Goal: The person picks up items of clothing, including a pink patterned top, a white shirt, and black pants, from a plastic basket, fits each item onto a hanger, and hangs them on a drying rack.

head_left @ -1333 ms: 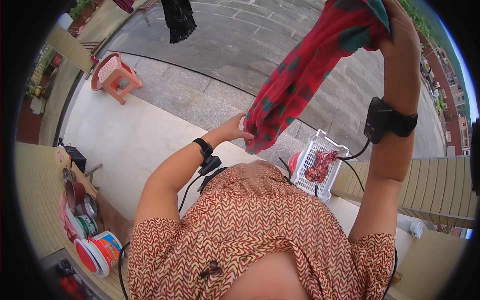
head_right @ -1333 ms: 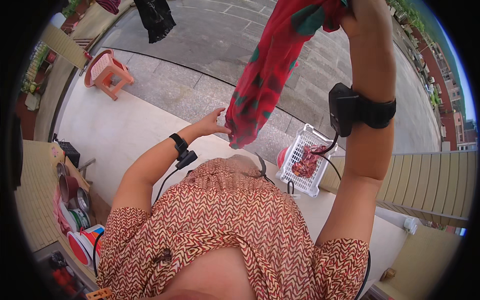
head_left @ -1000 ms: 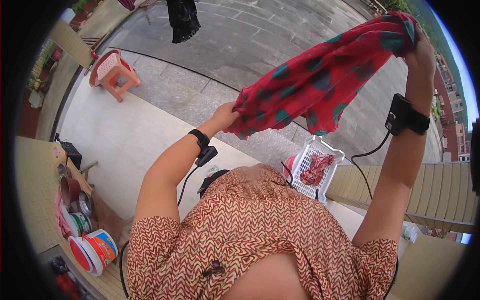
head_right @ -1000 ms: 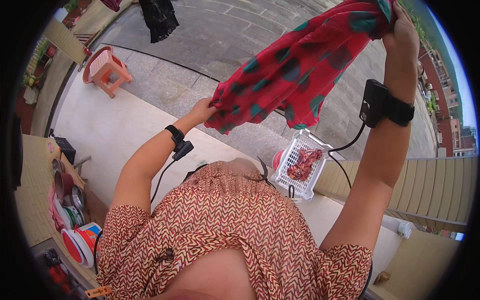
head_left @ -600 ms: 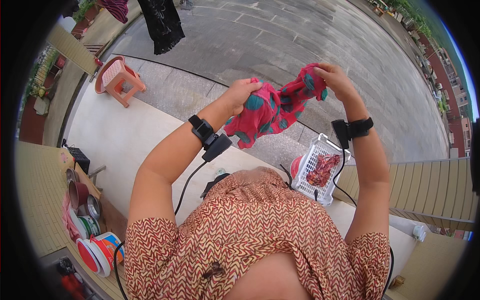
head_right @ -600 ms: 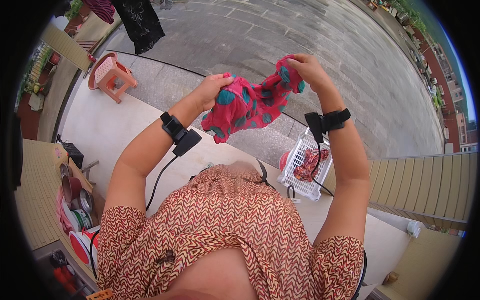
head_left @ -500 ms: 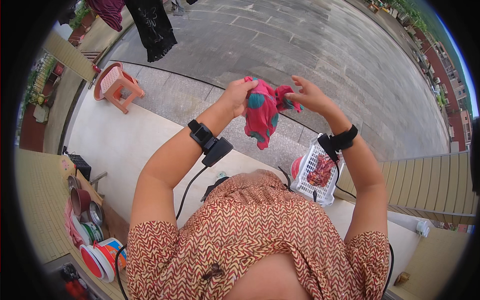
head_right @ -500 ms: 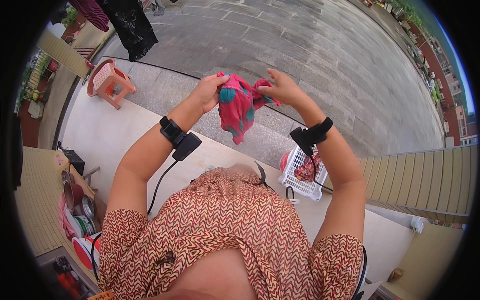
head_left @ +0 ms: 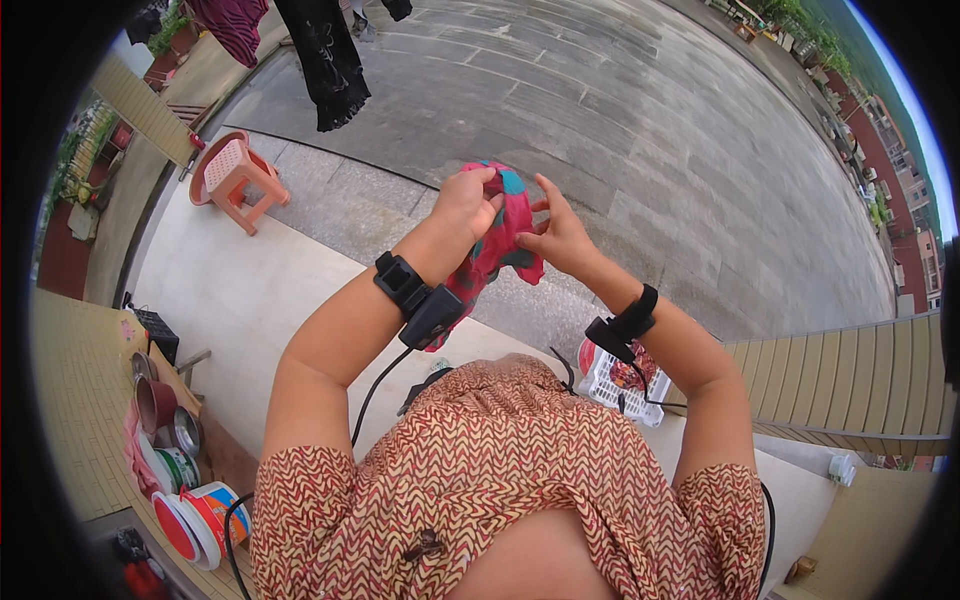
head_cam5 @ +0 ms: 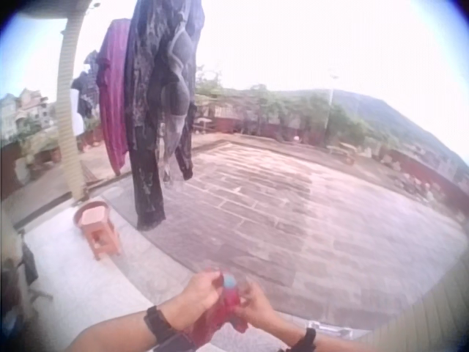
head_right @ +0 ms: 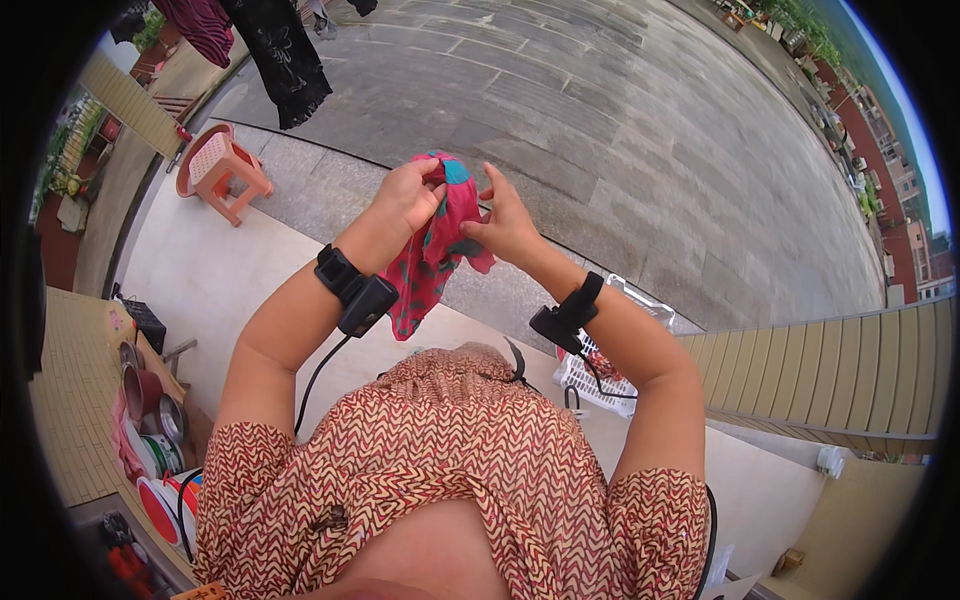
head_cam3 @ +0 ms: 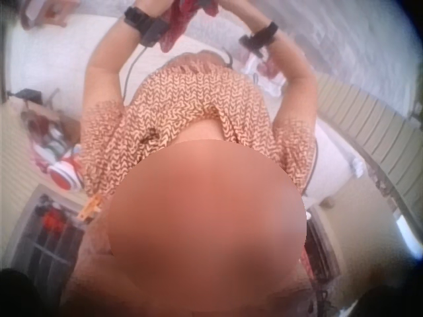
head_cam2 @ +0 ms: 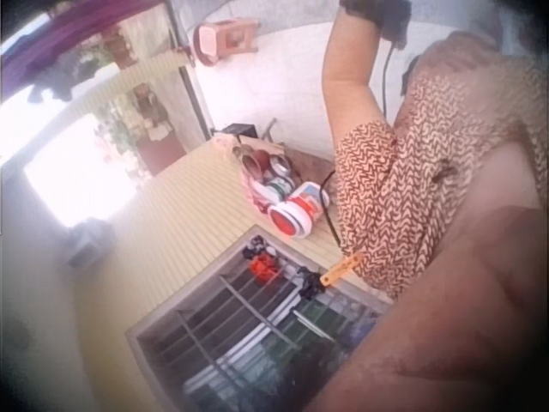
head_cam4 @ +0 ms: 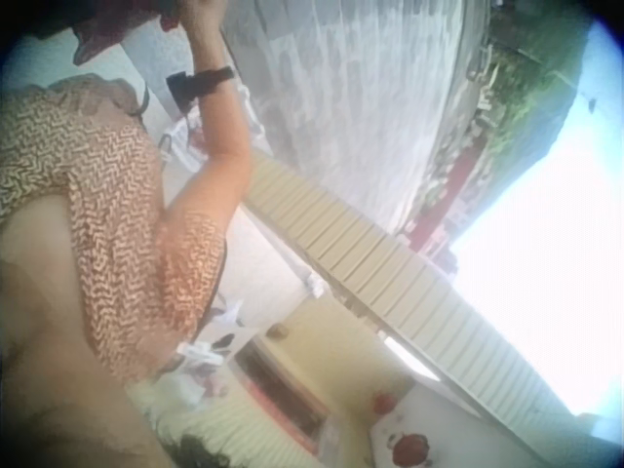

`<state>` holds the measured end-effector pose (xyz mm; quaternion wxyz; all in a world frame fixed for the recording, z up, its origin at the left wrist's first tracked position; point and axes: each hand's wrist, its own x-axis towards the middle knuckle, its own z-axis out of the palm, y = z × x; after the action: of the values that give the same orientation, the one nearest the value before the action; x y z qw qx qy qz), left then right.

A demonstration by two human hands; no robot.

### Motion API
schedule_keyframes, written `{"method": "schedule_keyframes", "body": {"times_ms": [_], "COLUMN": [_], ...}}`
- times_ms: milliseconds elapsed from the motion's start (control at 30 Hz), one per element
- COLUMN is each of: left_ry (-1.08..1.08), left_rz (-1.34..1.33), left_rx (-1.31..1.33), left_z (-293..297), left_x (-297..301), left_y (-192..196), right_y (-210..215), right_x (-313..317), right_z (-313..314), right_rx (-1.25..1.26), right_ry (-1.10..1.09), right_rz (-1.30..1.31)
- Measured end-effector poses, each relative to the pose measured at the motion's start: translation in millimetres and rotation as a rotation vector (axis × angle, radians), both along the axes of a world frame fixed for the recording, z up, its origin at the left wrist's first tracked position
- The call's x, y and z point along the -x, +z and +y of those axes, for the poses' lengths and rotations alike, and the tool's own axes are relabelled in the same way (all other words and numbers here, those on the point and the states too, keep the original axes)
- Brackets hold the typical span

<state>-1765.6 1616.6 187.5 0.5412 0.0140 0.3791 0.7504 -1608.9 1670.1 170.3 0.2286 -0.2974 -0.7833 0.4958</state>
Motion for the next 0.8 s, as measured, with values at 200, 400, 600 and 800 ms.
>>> {"method": "schedule_keyframes", "body": {"times_ms": [200,400,600,800], "left_ry": [0.037,-0.095,-0.319,-0.459], "left_rz": [0.172,0.398,0.738,0.892], "left_rx": [0.052,0.287,0.327,-0.063], "left_z": [-7,-24,-43,-33], "left_x": [38,93,9,-26], "left_y": [-7,-71,-37,-63], "right_y": [-4,39,39,49], "right_x": [8,17,19,8], "right_z": [37,40,43,51], "right_rx": [0.043,0.349,0.535,0.54], "right_ry": [-0.029,-0.017,-0.111,-0.203], "right_rz": [0.189,0.205,0.276,0.309]}}
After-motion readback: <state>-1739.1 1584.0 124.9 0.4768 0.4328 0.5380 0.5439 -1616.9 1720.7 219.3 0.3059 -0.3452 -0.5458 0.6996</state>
